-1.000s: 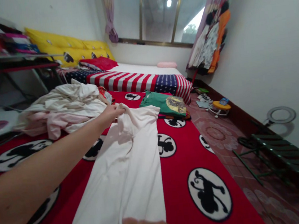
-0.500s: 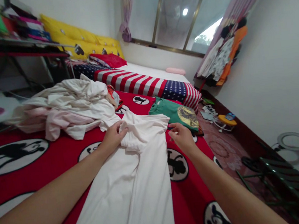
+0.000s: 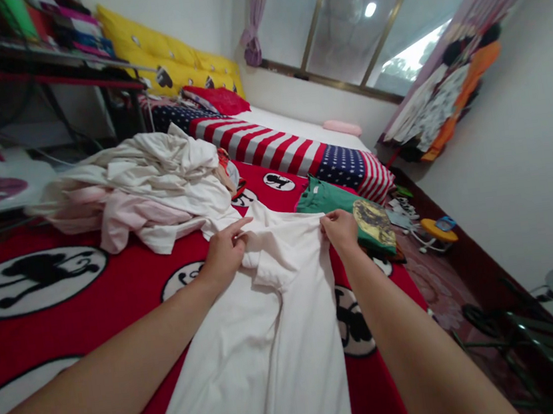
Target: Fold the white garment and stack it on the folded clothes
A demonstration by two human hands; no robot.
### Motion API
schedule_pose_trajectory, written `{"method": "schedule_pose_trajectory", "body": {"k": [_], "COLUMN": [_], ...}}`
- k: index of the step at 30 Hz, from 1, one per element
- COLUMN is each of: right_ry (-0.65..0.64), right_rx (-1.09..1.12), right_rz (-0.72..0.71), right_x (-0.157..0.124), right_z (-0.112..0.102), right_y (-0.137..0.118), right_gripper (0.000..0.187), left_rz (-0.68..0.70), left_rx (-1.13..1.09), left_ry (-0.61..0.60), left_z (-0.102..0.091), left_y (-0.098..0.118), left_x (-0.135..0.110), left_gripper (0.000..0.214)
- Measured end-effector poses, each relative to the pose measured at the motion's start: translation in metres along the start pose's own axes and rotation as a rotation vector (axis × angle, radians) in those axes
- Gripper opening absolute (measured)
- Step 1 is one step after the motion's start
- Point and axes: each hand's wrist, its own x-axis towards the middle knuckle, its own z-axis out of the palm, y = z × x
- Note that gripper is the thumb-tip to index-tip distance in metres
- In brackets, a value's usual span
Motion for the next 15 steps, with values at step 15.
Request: {"method": "schedule_pose_trajectory", "body": {"k": [15], "right_ry": [-0.319], "right_rx": [-0.040], "right_rz": [-0.461], "right_x": [-0.045], "right_z": [0.011], "right_y": [-0.069], "right_gripper": [0.023], "left_rz": [0.134], "left_rx": [0.470], "left_ry": [-0.113], "left_z": [-0.005], "left_y": [0.029], "left_x": [-0.022], "left_gripper": [0.039]}}
